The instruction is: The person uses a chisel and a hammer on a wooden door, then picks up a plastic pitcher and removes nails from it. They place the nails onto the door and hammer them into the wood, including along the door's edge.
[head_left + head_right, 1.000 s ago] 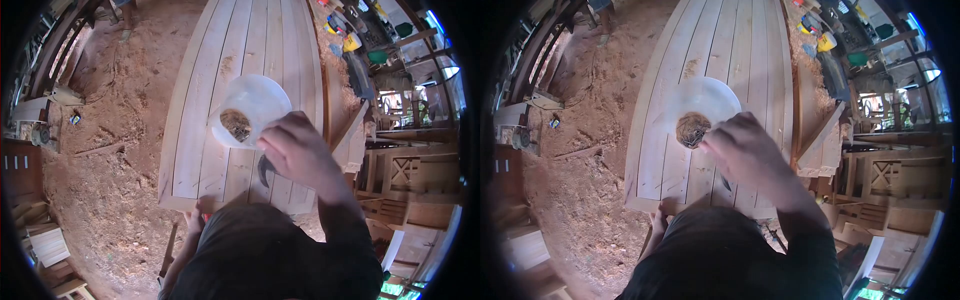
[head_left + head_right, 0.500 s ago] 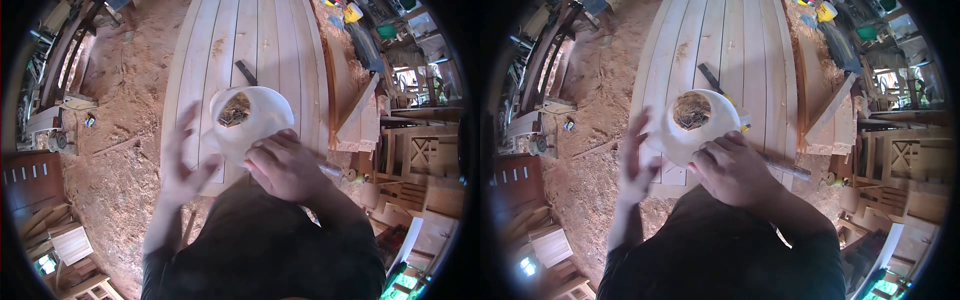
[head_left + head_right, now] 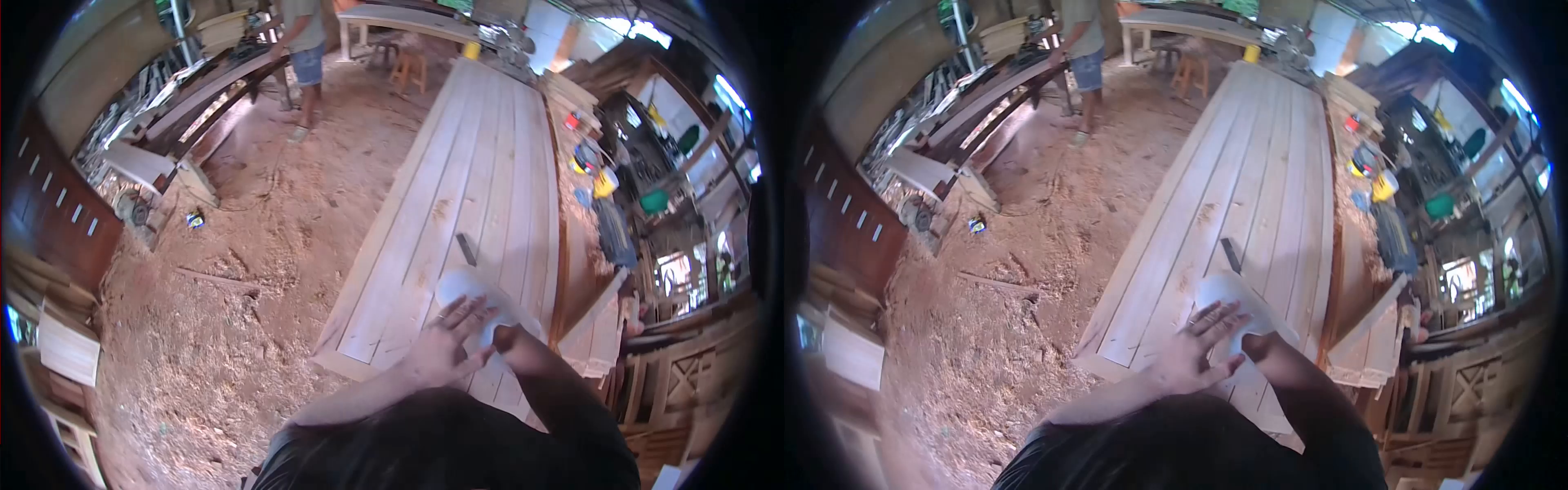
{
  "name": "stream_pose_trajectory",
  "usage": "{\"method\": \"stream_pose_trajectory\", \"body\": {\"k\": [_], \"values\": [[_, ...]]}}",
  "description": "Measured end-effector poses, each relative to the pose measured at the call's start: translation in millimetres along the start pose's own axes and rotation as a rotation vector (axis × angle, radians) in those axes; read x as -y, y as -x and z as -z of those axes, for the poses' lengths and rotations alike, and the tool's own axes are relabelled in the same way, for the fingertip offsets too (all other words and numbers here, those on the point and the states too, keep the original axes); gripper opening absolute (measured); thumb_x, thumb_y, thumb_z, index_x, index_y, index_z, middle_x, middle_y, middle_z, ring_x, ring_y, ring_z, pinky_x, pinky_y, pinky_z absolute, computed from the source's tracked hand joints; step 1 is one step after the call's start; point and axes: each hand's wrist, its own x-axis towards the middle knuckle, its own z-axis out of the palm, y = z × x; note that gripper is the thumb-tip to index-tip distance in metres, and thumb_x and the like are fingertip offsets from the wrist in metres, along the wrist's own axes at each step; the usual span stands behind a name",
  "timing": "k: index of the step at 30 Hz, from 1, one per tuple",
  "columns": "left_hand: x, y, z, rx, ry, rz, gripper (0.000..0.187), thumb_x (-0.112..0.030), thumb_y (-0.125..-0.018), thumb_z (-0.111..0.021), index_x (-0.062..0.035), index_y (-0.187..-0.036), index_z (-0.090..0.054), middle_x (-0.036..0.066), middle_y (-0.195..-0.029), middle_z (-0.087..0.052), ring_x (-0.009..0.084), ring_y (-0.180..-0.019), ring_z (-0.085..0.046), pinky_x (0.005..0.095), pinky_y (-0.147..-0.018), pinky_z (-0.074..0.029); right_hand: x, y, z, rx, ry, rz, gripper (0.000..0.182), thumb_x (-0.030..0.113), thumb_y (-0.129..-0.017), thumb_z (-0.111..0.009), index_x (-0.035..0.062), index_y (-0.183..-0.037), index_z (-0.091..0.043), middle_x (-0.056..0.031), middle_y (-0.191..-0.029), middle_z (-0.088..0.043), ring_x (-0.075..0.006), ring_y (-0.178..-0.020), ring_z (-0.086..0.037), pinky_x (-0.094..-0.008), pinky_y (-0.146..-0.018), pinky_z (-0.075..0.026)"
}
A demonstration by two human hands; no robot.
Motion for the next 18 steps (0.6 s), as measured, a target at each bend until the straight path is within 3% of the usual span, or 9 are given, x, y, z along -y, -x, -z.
{"method": "stream_pose_trajectory", "body": {"k": [7, 18], "values": [[-8, 2, -13, 0.007, -0.088, 0.058, 0.071, -0.047, -0.093, -0.069, -0.0152, -0.153, -0.050, 0.018, -0.159, -0.047, 0.0476, -0.144, -0.045, 0.0516, -0.119, -0.042, -1, -14, -8, -0.076, -0.050, -0.005, 0.024, 0.015, -0.089, -0.070, 0.0009, -0.108, -0.067, -0.0213, -0.112, -0.069, -0.0402, -0.102, -0.068, -0.0446, -0.088, -0.056], [-7, 2, -14, 0.034, -0.115, 0.080, 0.076, -0.053, -0.091, -0.071, -0.0129, -0.153, -0.050, 0.016, -0.157, -0.050, 0.0446, -0.144, -0.047, 0.0482, -0.115, -0.047, -13, -12, -13, -0.105, -0.122, -0.039, 0.027, 0.018, -0.086, -0.073, 0.0022, -0.108, -0.068, -0.0219, -0.107, -0.070, -0.0411, -0.099, -0.069, -0.0465, -0.085, -0.056]]}}
